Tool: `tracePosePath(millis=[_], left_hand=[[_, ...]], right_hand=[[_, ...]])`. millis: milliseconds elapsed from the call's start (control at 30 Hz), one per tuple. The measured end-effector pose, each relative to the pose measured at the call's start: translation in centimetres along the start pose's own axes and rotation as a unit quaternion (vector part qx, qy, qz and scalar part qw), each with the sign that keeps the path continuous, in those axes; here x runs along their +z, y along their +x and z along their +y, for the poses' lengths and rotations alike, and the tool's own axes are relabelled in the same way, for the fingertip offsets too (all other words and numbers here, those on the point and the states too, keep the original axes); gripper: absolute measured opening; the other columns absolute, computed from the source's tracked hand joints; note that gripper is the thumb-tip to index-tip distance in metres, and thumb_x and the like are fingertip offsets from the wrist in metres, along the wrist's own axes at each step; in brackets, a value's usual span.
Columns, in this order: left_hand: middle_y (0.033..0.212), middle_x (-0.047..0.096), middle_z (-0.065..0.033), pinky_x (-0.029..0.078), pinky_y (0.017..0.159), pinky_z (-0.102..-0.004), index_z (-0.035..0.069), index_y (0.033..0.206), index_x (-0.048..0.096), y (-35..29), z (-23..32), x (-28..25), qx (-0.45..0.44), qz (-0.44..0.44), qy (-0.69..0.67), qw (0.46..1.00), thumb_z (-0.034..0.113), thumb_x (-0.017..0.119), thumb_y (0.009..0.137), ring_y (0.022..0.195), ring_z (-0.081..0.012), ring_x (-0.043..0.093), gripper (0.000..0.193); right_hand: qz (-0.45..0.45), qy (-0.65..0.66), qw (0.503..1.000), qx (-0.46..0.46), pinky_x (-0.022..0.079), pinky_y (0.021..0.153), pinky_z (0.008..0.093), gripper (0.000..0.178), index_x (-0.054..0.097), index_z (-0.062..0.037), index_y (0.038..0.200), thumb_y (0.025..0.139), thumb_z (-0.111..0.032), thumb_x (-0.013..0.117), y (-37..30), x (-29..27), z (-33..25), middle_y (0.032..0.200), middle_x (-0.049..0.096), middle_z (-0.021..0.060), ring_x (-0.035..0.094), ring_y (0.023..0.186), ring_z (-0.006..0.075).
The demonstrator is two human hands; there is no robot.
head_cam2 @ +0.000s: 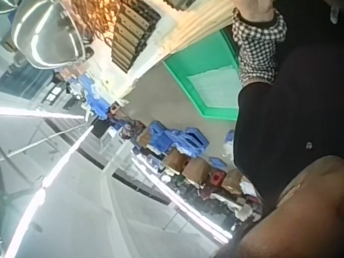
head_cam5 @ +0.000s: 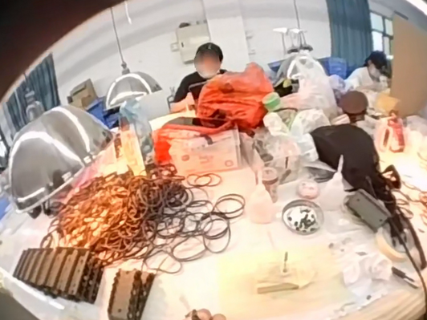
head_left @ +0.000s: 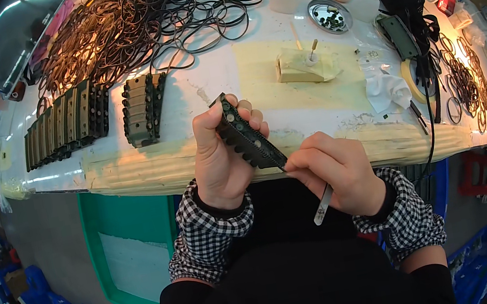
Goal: Assembling small green plastic toy components using wires and assembly tools.
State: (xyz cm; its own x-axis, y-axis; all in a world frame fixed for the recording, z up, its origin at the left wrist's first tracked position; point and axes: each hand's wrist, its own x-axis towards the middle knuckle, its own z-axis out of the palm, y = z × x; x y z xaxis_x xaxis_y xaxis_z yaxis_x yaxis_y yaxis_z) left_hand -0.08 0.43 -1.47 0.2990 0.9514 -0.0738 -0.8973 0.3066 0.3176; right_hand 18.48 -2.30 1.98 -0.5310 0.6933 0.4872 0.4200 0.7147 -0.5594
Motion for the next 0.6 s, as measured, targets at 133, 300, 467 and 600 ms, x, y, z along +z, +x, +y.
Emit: tracePosePath(millis=[133, 300, 467, 600], left_hand=[[0.084, 0.054, 0.0008, 0.054, 0.080, -0.0293, 0.010, 0.099, 0.056, 0.0, -0.1, 0.2, -0.004, -0.005, -0.015, 1.000, 0.028, 0.057, 0.091, 0.081, -0.0128, 0.052, 0.020], [0.084, 0.054, 0.0011, 0.054, 0.080, -0.0293, 0.010, 0.099, 0.056, 0.0, 0.0, 0.2, -0.003, 0.004, -0.013, 1.000, 0.028, 0.057, 0.091, 0.080, -0.0126, 0.052, 0.020], [0.085, 0.054, 0.0013, 0.054, 0.080, -0.0287, 0.010, 0.099, 0.056, 0.0, -0.1, 0.0, -0.010, 0.002, -0.035, 0.999, 0.028, 0.057, 0.092, 0.080, -0.0125, 0.052, 0.019], [0.083, 0.055, 0.0000, 0.050, 0.078, -0.0303, 0.010, 0.097, 0.055, 0.0, 0.0, 0.2, -0.011, 0.034, -0.034, 0.999, 0.031, 0.056, 0.091, 0.079, -0.0146, 0.053, 0.022]], right_hand=[[0.017, -0.071, 0.997, -0.039, 0.044, 0.046, 0.0291, 0.019, 0.062, -0.0051, 0.087, 0.071, -0.007, 0.072, -0.7, 0.2, 0.3, 0.079, 0.055, 0.0034, 0.055, 0.054, 0.0158], [0.016, -0.129, 0.989, -0.075, 0.043, 0.045, 0.0285, 0.018, 0.063, -0.0049, 0.087, 0.071, -0.007, 0.072, -0.7, -0.4, 0.1, 0.080, 0.057, 0.0034, 0.054, 0.053, 0.0149], [0.051, 0.018, 0.998, -0.024, 0.041, 0.044, 0.0272, 0.018, 0.064, -0.0059, 0.086, 0.070, -0.007, 0.072, -0.5, 0.7, 0.6, 0.079, 0.057, 0.0034, 0.053, 0.052, 0.0146], [0.049, -0.020, 0.997, -0.048, 0.040, 0.043, 0.0276, 0.019, 0.065, -0.0057, 0.086, 0.069, -0.006, 0.072, -0.5, 0.6, 0.4, 0.079, 0.057, 0.0031, 0.051, 0.051, 0.0144]])
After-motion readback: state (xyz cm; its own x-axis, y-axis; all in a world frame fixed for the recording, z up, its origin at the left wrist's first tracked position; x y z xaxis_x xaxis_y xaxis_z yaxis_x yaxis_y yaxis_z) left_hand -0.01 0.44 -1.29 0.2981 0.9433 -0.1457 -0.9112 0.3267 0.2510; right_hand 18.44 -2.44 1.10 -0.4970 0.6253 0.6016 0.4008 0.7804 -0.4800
